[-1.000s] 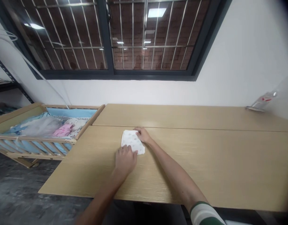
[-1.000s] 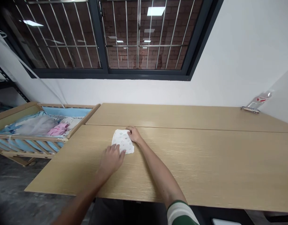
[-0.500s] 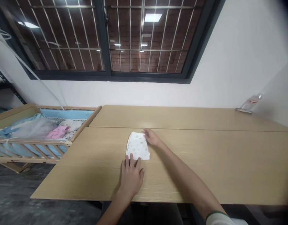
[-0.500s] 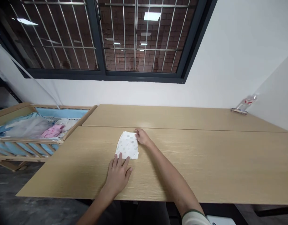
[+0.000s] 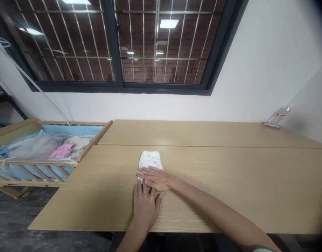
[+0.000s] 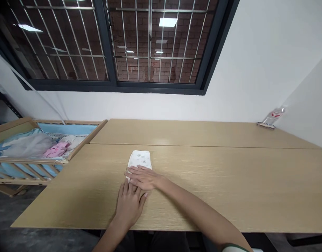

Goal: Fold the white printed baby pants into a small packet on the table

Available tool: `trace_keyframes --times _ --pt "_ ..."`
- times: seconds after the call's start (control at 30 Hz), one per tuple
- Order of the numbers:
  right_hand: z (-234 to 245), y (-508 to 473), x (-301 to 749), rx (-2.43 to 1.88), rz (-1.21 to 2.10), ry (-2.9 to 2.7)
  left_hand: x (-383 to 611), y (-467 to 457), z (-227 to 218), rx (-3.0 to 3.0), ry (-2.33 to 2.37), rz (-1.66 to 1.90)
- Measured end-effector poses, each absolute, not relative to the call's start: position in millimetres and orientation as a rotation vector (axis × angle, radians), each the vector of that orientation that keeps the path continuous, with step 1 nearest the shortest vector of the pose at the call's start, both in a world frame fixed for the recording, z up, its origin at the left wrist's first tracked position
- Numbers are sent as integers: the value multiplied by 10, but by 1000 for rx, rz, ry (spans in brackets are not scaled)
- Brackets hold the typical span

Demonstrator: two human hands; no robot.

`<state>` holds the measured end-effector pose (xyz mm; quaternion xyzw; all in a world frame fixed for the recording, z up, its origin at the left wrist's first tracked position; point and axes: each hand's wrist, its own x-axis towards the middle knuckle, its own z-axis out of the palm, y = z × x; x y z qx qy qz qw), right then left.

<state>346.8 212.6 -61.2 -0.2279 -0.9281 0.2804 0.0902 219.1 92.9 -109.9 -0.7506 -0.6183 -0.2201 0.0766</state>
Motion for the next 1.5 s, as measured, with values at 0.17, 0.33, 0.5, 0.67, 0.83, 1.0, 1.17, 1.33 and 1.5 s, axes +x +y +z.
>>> trace_keyframes --times 0.17,0.33,0.5,0.67,0.83,1.0,1.17,1.33,1.5 --pt "-713 2631 3575 -853 689 -2739 2195 905 -1062 -2222 -1916 -688" --pt "-726 2995 3626 -911 591 -2746 2160 913 -1069 -2252 -1909 -656" --pt "-767 3150 3632 -1008 518 -2751 2144 906 -1067 -2243 -1895 -653" --pt "-736 3141 3598 -958 479 -2742 2152 905 -1043 -2206 -1843 -624" --pt "-544 2807 3640 -914 345 -2645 1900 1065 -993 -2320 -1781 -599" --pt "-385 2297 3822 -959 443 -2622 1409 1426 -944 -2638 -1629 -640" --pt "-424 1990 3991 -940 498 -2635 1221 1646 -909 -2751 -1387 -594" --pt "-550 1920 4016 -977 434 -2640 1267 1756 -920 -2867 -1507 -736" --pt "-586 2092 3958 -1061 428 -2541 1224 1969 -855 -2888 -1674 -865"
